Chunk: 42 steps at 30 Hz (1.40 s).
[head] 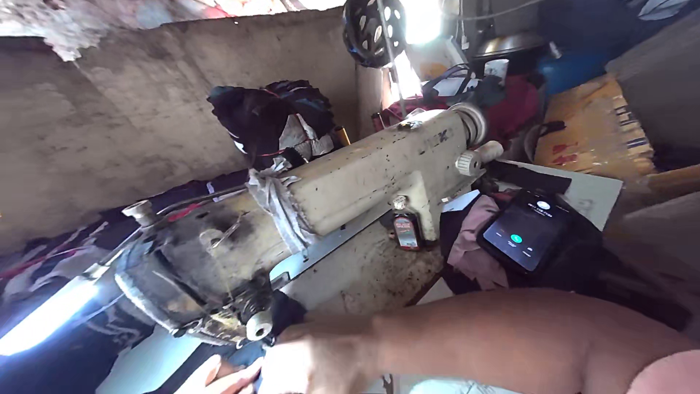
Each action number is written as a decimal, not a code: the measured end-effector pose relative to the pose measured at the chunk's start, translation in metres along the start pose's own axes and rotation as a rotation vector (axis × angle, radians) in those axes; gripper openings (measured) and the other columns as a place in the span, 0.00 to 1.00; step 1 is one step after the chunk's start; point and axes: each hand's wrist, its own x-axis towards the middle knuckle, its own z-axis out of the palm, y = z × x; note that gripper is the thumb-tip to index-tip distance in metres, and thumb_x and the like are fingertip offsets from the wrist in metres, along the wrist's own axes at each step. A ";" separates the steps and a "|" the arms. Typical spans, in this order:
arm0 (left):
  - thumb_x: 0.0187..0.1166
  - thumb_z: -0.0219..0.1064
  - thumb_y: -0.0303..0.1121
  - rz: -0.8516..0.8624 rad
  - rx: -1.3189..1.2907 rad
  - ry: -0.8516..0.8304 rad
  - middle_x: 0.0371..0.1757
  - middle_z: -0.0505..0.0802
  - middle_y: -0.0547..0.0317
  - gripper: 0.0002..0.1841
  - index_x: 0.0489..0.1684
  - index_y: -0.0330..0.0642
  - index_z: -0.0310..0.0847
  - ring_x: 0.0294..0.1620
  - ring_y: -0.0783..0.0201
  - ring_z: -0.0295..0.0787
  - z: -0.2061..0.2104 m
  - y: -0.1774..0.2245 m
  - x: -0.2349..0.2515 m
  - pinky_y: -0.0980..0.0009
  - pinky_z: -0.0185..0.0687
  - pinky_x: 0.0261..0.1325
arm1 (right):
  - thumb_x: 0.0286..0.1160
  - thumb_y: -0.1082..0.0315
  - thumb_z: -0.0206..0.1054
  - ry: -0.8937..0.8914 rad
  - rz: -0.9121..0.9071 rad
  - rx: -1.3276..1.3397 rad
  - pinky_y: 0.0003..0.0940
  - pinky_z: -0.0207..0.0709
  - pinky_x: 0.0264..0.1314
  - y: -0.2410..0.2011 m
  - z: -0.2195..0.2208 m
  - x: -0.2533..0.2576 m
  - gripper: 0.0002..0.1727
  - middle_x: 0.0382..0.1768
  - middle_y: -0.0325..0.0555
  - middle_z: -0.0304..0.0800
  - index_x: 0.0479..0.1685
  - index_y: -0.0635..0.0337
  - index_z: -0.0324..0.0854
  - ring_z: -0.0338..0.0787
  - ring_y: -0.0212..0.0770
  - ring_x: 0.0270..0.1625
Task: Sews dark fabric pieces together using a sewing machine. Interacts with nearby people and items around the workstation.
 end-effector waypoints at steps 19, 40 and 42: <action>0.86 0.57 0.50 -0.192 0.123 0.135 0.67 0.92 0.54 0.22 0.52 0.47 0.95 0.70 0.46 0.85 0.017 0.010 0.007 0.46 0.79 0.68 | 0.82 0.36 0.55 -0.184 0.125 0.011 0.62 0.77 0.65 0.008 -0.015 -0.006 0.38 0.61 0.58 0.88 0.57 0.68 0.84 0.85 0.59 0.70; 0.82 0.60 0.33 0.069 -0.014 0.303 0.58 0.97 0.48 0.16 0.45 0.37 0.96 0.67 0.51 0.92 0.035 0.027 -0.017 0.57 0.82 0.74 | 0.81 0.33 0.53 -0.107 0.008 -0.036 0.54 0.79 0.57 0.009 -0.008 -0.009 0.37 0.54 0.53 0.91 0.50 0.63 0.86 0.88 0.54 0.63; 0.83 0.58 0.32 0.041 0.048 0.322 0.59 0.96 0.45 0.17 0.46 0.35 0.96 0.66 0.48 0.92 0.038 0.034 -0.017 0.54 0.84 0.71 | 0.81 0.33 0.52 -0.106 0.012 -0.070 0.54 0.79 0.57 0.010 -0.010 -0.010 0.37 0.54 0.52 0.91 0.48 0.62 0.86 0.88 0.53 0.63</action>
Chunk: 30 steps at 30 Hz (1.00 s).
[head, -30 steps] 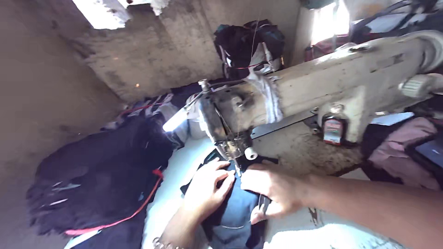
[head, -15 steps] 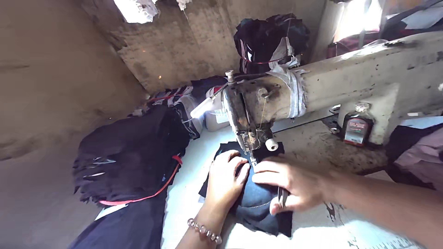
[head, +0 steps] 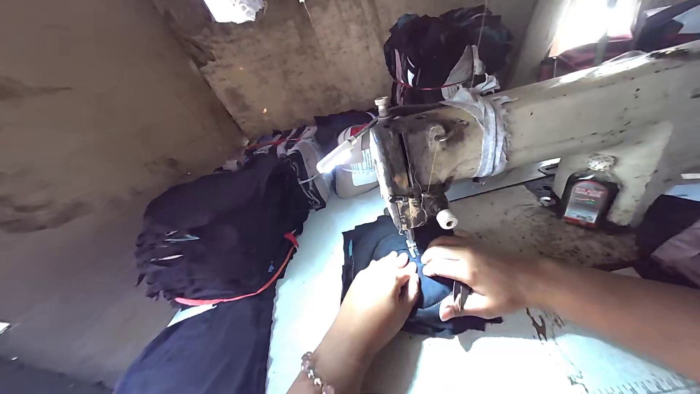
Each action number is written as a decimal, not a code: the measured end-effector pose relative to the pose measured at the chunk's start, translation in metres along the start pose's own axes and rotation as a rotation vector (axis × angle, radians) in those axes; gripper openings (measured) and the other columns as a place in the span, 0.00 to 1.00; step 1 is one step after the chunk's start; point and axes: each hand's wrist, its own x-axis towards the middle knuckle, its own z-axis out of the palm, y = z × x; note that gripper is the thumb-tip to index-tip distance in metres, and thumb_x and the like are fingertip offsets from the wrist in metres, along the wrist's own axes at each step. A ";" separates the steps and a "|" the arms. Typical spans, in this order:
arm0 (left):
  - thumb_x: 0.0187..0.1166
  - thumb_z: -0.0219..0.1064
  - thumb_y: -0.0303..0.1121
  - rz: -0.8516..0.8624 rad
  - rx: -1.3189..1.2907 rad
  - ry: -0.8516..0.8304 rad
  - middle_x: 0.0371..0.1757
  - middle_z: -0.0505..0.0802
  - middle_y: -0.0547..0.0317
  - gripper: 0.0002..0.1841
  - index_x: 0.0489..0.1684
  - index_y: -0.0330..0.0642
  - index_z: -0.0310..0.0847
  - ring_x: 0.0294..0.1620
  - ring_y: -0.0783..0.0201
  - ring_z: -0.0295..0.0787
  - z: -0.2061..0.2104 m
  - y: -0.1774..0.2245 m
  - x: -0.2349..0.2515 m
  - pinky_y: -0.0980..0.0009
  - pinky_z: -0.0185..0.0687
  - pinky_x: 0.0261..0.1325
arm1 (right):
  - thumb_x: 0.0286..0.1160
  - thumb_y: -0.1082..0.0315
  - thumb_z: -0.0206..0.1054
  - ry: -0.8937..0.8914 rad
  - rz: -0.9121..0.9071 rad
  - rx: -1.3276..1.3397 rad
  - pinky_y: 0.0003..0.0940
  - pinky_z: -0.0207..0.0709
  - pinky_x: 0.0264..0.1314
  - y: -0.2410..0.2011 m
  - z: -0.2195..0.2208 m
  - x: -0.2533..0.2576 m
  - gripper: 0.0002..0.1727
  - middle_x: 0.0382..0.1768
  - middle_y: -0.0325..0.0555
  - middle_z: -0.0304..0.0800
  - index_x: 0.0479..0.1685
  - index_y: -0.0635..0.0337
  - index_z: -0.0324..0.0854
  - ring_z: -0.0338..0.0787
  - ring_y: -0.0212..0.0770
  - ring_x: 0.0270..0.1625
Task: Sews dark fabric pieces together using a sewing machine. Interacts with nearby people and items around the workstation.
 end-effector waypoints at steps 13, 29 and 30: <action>0.91 0.45 0.36 -0.245 0.081 -0.291 0.81 0.81 0.45 0.25 0.77 0.35 0.79 0.86 0.48 0.72 -0.006 0.011 0.016 0.52 0.64 0.86 | 0.81 0.38 0.57 -0.035 0.128 -0.077 0.58 0.78 0.64 0.013 -0.006 0.003 0.34 0.62 0.48 0.92 0.53 0.62 0.91 0.87 0.52 0.69; 0.93 0.32 0.48 -0.371 0.032 -0.453 0.96 0.57 0.55 0.32 0.95 0.45 0.53 0.98 0.56 0.37 -0.010 -0.014 0.033 0.45 0.26 0.95 | 0.77 0.41 0.64 -0.020 0.203 -0.037 0.53 0.75 0.74 0.013 -0.003 -0.002 0.33 0.67 0.52 0.89 0.64 0.62 0.88 0.84 0.54 0.72; 0.94 0.35 0.48 -0.371 -0.006 -0.433 0.95 0.59 0.56 0.31 0.93 0.45 0.57 0.98 0.57 0.40 -0.021 -0.015 0.028 0.44 0.28 0.95 | 0.77 0.42 0.65 -0.030 0.233 -0.021 0.53 0.74 0.75 0.014 -0.004 -0.001 0.33 0.69 0.52 0.88 0.66 0.62 0.87 0.83 0.54 0.74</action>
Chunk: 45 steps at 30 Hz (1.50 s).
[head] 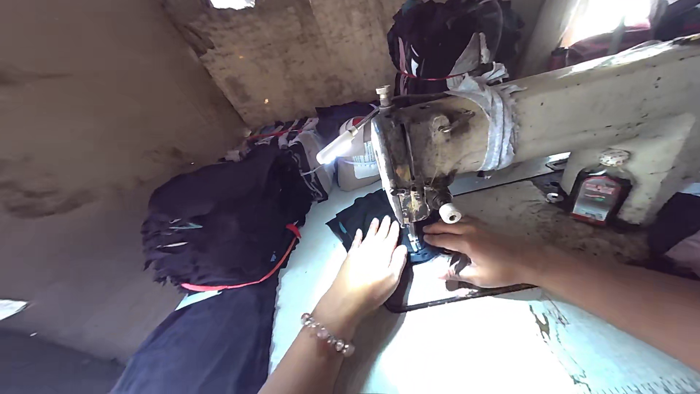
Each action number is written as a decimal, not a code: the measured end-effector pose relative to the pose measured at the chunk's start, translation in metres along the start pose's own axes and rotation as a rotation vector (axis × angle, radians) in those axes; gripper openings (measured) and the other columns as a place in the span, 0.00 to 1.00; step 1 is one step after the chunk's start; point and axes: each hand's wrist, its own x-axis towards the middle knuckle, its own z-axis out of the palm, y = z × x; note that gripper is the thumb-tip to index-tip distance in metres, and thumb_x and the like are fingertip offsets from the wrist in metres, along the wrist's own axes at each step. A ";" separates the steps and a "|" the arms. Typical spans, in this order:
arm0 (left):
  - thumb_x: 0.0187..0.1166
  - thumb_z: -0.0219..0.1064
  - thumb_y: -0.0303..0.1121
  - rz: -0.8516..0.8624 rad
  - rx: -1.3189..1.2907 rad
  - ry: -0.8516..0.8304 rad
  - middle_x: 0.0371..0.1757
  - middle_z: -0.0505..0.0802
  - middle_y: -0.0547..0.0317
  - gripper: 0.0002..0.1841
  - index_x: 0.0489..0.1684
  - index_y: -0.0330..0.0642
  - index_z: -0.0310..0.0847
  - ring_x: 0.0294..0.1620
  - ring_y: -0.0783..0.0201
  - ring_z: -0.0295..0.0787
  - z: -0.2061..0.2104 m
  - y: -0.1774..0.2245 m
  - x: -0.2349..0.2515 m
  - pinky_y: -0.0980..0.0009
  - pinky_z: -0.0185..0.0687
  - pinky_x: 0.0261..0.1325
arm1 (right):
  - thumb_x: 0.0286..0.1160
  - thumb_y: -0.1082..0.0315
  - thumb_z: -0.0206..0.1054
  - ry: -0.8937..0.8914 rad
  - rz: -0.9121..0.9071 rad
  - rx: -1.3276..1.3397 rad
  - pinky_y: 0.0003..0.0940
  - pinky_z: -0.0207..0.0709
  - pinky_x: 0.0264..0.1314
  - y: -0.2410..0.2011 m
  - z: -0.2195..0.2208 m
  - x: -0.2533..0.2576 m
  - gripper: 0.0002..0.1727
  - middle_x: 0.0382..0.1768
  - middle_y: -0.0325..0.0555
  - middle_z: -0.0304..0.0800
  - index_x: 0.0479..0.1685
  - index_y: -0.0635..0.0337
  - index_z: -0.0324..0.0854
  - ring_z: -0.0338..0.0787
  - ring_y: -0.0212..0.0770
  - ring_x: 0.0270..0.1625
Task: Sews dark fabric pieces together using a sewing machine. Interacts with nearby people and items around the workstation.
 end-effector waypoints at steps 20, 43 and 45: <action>0.92 0.43 0.46 0.259 0.167 0.320 0.87 0.76 0.54 0.27 0.84 0.48 0.74 0.88 0.45 0.67 0.049 -0.017 -0.113 0.27 0.57 0.81 | 0.83 0.53 0.60 0.197 -0.274 0.059 0.36 0.81 0.70 -0.007 -0.012 -0.013 0.17 0.54 0.39 0.94 0.50 0.53 0.92 0.89 0.38 0.63; 0.92 0.36 0.53 0.198 0.029 -0.003 0.94 0.63 0.61 0.32 0.93 0.50 0.59 0.96 0.59 0.48 0.013 -0.025 -0.020 0.41 0.33 0.94 | 0.84 0.44 0.60 -0.156 -0.075 0.118 0.58 0.69 0.78 -0.014 -0.008 -0.005 0.34 0.71 0.61 0.83 0.73 0.65 0.80 0.79 0.59 0.77; 0.93 0.35 0.53 0.215 0.043 0.016 0.94 0.64 0.61 0.33 0.93 0.50 0.59 0.96 0.59 0.49 0.014 -0.026 -0.021 0.42 0.34 0.94 | 0.84 0.44 0.59 -0.183 -0.040 0.111 0.59 0.66 0.80 -0.015 -0.009 -0.004 0.34 0.73 0.59 0.82 0.75 0.64 0.79 0.77 0.59 0.79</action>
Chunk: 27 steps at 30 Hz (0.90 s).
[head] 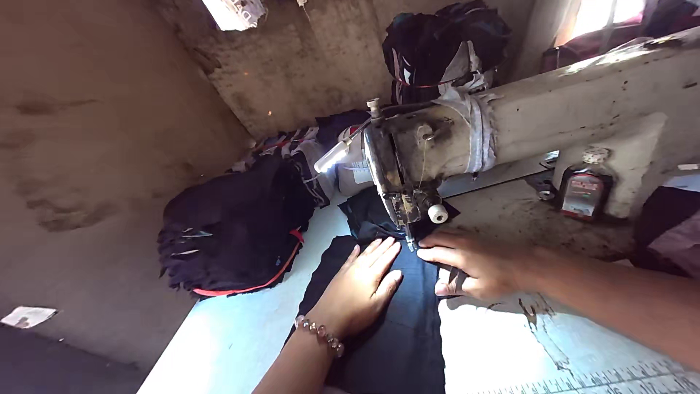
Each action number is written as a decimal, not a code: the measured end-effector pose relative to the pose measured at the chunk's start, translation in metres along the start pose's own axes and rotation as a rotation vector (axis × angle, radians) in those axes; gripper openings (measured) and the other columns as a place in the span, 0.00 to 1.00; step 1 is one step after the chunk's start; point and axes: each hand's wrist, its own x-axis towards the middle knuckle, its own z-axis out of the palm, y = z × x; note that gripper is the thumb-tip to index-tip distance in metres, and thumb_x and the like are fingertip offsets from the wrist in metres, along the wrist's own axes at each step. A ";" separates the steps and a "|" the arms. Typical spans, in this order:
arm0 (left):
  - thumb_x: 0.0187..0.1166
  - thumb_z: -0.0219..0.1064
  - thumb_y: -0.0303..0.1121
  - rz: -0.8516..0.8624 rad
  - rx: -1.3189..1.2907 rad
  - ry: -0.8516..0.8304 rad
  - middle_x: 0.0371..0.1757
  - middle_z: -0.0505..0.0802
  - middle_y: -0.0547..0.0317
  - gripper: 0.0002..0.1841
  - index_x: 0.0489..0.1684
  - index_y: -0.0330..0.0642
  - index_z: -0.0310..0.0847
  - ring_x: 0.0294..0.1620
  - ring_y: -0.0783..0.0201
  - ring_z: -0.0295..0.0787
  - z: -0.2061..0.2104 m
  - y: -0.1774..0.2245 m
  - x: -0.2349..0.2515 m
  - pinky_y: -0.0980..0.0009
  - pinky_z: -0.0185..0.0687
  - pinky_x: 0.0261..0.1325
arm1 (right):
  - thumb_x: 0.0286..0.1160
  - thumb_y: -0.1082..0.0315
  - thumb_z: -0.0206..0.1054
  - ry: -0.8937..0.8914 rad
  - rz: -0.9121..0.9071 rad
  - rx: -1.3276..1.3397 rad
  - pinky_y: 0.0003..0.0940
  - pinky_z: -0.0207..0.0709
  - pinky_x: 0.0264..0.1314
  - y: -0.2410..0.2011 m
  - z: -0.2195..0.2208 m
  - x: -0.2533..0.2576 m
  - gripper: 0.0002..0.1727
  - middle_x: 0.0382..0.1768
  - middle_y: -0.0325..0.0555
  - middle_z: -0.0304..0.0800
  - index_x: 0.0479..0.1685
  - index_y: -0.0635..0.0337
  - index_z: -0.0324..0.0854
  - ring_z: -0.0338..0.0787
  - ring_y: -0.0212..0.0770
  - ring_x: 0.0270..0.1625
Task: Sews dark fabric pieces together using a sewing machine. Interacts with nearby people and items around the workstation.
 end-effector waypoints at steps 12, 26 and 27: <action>0.92 0.41 0.58 0.498 0.002 0.175 0.81 0.83 0.63 0.28 0.77 0.61 0.81 0.88 0.50 0.69 0.009 -0.025 -0.018 0.24 0.55 0.80 | 0.83 0.37 0.54 0.137 -0.272 -0.092 0.55 0.77 0.70 0.007 0.014 -0.003 0.38 0.64 0.58 0.88 0.67 0.66 0.83 0.85 0.57 0.69; 0.91 0.35 0.59 0.242 0.066 0.262 0.83 0.80 0.70 0.29 0.80 0.72 0.78 0.88 0.48 0.68 0.017 -0.033 0.005 0.14 0.47 0.74 | 0.77 0.45 0.68 0.158 -0.270 -0.054 0.55 0.78 0.67 -0.010 0.020 0.001 0.33 0.59 0.64 0.87 0.62 0.71 0.83 0.86 0.61 0.65; 0.92 0.37 0.56 0.207 0.060 0.237 0.84 0.79 0.67 0.28 0.81 0.68 0.78 0.89 0.44 0.66 0.015 -0.029 0.003 0.13 0.45 0.74 | 0.76 0.45 0.69 0.163 -0.259 -0.065 0.55 0.79 0.66 -0.011 0.020 0.002 0.33 0.58 0.64 0.87 0.61 0.70 0.83 0.87 0.61 0.64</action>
